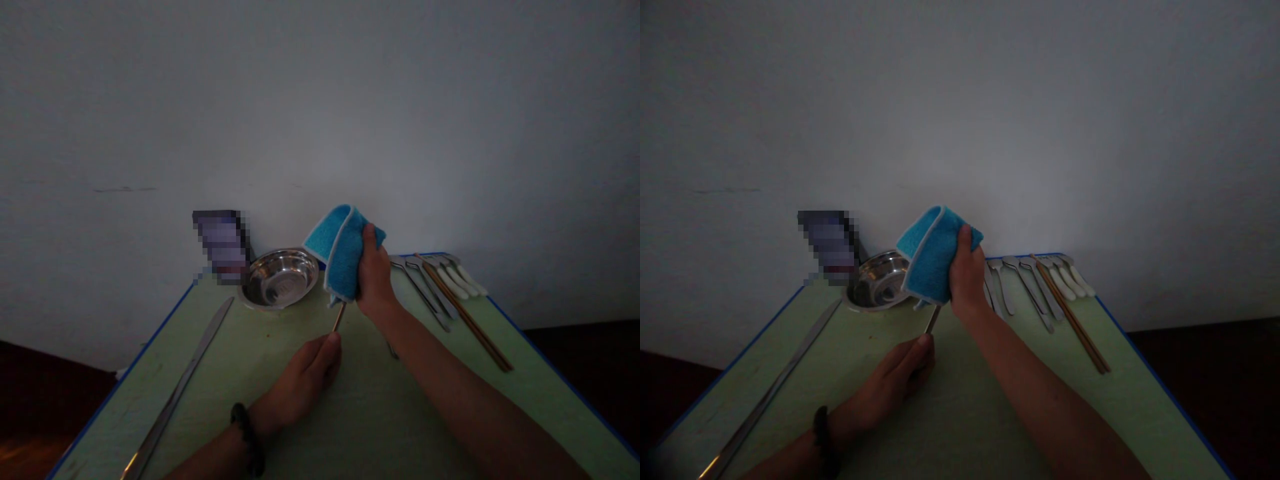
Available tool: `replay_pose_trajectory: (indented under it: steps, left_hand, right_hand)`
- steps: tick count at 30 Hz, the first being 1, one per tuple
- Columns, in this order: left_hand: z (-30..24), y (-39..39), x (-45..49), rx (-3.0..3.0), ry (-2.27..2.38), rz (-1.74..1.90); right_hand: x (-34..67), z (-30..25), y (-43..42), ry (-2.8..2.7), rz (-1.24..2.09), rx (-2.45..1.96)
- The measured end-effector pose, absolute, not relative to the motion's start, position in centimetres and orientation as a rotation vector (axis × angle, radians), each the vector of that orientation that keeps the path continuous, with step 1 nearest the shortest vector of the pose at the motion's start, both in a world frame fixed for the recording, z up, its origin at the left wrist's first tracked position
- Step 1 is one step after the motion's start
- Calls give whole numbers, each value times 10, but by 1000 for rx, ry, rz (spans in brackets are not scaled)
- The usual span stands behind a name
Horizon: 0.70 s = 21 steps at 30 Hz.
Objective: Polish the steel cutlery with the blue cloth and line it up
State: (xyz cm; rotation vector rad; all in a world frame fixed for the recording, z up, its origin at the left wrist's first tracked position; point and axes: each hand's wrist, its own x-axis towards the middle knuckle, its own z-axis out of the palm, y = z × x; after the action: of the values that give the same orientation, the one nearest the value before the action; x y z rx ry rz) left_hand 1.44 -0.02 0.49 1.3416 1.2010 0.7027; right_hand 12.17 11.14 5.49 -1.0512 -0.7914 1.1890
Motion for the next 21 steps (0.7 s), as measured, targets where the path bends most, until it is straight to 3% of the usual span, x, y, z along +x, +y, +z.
replay_pose_trajectory:
  steps: [11,21]
  left_hand:
    - [-3,8,9,1182,1198,872]
    - [4,9,12,1242,1049,758]
  right_hand:
    - [97,32,92,-1098,1323,-1019]
    - [143,66,128,-652,1412,-925]
